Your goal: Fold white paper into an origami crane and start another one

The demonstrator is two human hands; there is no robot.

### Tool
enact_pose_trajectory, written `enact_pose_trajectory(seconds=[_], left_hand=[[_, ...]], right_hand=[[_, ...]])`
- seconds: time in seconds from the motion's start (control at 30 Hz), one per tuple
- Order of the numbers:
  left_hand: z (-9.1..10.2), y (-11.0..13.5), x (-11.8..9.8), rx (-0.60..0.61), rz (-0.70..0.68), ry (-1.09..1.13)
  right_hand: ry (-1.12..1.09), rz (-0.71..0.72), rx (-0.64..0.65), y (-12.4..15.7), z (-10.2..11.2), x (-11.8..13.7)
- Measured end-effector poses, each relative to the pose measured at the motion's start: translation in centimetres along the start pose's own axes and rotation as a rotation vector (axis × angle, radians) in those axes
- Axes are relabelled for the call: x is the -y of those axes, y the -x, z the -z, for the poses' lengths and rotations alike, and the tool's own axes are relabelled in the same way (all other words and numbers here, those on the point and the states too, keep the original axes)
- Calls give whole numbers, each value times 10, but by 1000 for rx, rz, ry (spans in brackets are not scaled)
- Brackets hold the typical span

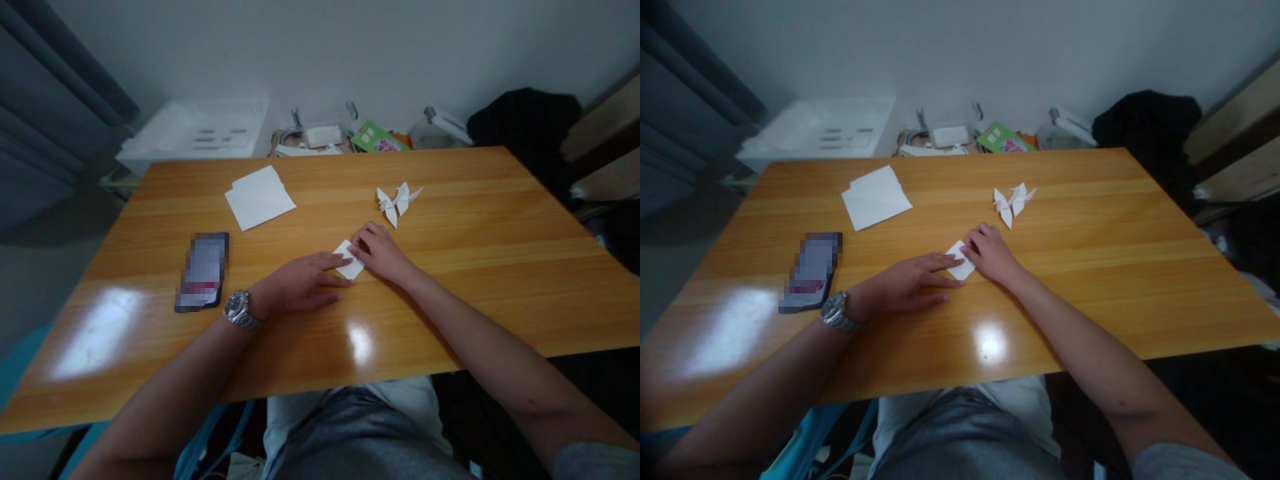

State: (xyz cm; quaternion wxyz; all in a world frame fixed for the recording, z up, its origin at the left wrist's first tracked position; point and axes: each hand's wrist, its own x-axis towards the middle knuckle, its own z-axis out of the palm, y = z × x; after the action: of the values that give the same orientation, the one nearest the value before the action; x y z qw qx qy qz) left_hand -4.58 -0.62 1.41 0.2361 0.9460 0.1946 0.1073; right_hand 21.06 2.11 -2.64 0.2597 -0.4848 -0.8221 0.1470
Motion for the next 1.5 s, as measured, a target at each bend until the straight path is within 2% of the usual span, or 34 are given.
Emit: enact_pose_trajectory(seconds=[0.4,0.7,1.03,1.5], left_hand=[[-11,-1,1,-25,66,-39],[-8,1,7,-44,92,-113],[-7,1,5,-40,113,-137],[-9,0,4,-57,130,-127]], right_hand=[[-37,-9,-11,1,3,0],[-56,34,8,4,14,3],[-99,0,-14,3,8,-2],[-90,-1,2,2,10,2]])
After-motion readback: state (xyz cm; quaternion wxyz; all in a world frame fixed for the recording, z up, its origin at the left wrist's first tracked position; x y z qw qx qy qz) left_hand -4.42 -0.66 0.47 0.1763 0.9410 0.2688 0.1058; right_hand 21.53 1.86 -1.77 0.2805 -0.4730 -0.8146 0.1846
